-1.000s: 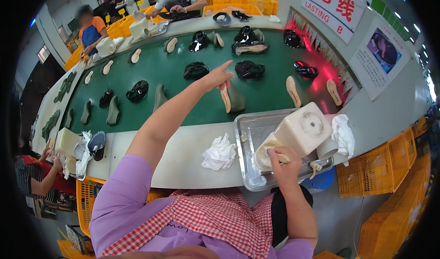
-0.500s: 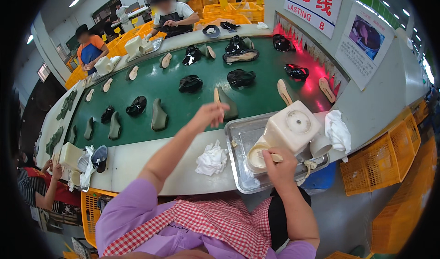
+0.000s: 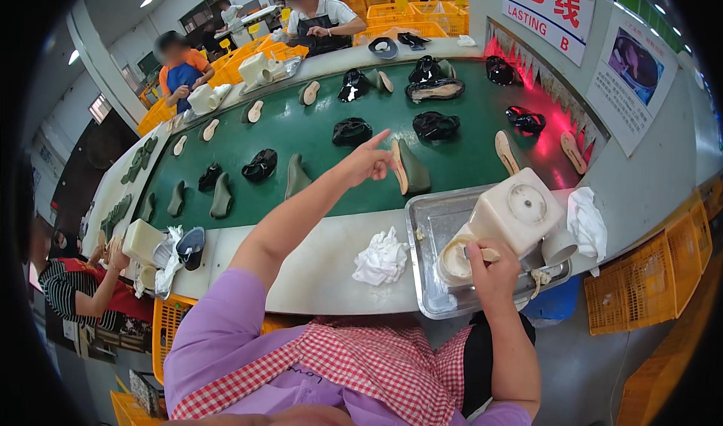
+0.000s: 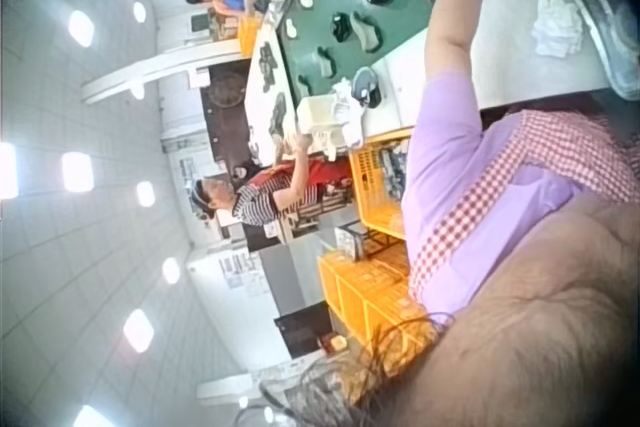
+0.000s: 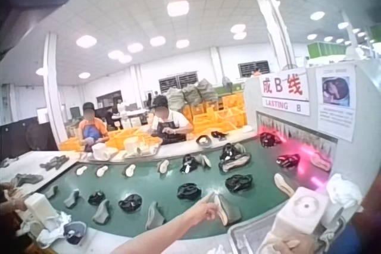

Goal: Applying white adhesive glue to the interior and edges of shoe components using a brush on a manufacturing line.

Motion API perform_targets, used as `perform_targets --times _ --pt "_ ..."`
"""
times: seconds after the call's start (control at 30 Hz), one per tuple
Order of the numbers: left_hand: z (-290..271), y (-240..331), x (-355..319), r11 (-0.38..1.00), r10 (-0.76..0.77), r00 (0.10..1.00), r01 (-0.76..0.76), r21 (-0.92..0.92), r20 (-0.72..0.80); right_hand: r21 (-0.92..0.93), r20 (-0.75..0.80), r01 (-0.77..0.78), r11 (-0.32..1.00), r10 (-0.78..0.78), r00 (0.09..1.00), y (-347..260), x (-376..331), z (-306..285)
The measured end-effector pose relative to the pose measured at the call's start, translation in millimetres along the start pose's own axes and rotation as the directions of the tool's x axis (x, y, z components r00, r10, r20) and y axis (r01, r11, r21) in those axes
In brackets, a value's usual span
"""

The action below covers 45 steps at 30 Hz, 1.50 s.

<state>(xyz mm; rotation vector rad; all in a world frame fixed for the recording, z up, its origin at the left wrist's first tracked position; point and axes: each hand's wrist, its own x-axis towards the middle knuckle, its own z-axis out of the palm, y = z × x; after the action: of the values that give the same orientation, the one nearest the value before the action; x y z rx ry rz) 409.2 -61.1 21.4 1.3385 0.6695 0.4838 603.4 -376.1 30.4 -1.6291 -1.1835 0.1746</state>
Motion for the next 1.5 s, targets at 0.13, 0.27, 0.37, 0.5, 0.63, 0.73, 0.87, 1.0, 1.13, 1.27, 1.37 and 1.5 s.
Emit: perform_targets --times 0.13,0.27,0.37,0.5,0.63,0.73,0.87,1.0,1.13,1.27,1.37,1.5 --pt "-6.3 -1.0 35.7 0.997 -0.078 0.996 0.078 0.005 -0.042 -0.014 -0.011 0.023 1.000 -0.023 1.000 2.2 -1.6 0.5" --pt "2.7 0.5 55.3 0.981 -0.138 0.987 0.148 0.128 -0.083 0.019 -0.029 0.028 0.999 -0.027 0.999 -1.1 -1.2 -1.6" --pt "10.7 9.7 69.5 0.909 -0.078 0.988 0.126 0.397 -0.137 -0.008 -0.042 0.050 0.999 -0.050 0.998 -5.6 0.7 -3.4" --pt "9.8 18.5 88.6 0.657 -0.022 0.975 0.180 0.732 -0.220 0.052 -0.057 0.147 0.988 -0.144 0.988 -7.2 3.3 0.6" --pt "17.8 23.8 100.5 0.169 0.093 0.979 0.163 0.972 -0.180 -0.018 -0.067 0.195 0.981 -0.196 0.978 -0.1 1.4 2.4" --pt "28.6 25.3 107.7 0.063 0.064 0.981 0.177 0.982 -0.181 -0.039 -0.061 0.168 0.985 -0.170 0.983 1.1 0.2 2.6" --pt "36.2 24.9 114.0 0.069 -0.017 0.982 0.191 0.979 -0.190 -0.020 -0.078 0.173 0.985 -0.175 0.982 2.8 -0.4 3.1" --pt "37.9 26.1 121.2 0.075 -0.046 0.976 0.217 0.973 -0.214 -0.035 -0.078 0.202 0.979 -0.204 0.976 4.1 -0.9 4.5" --pt "42.0 28.3 127.4 0.068 -0.057 0.976 0.212 0.975 -0.208 -0.064 -0.076 0.252 0.966 -0.257 0.963 7.2 0.4 5.2" --pt "36.7 14.0 113.6 0.157 0.184 0.977 0.082 0.984 -0.111 -0.084 -0.023 0.224 0.971 -0.227 0.974 3.7 4.0 1.0" --pt "54.1 -4.9 80.9 0.417 0.362 0.931 -0.119 0.901 -0.045 -0.106 -0.005 0.173 0.979 -0.174 0.985 6.7 4.4 -3.0" --pt "70.5 -23.3 -29.1 0.813 0.338 0.934 -0.227 0.537 -0.116 -0.142 -0.030 0.146 0.979 -0.152 0.988 2.6 2.4 -5.6"
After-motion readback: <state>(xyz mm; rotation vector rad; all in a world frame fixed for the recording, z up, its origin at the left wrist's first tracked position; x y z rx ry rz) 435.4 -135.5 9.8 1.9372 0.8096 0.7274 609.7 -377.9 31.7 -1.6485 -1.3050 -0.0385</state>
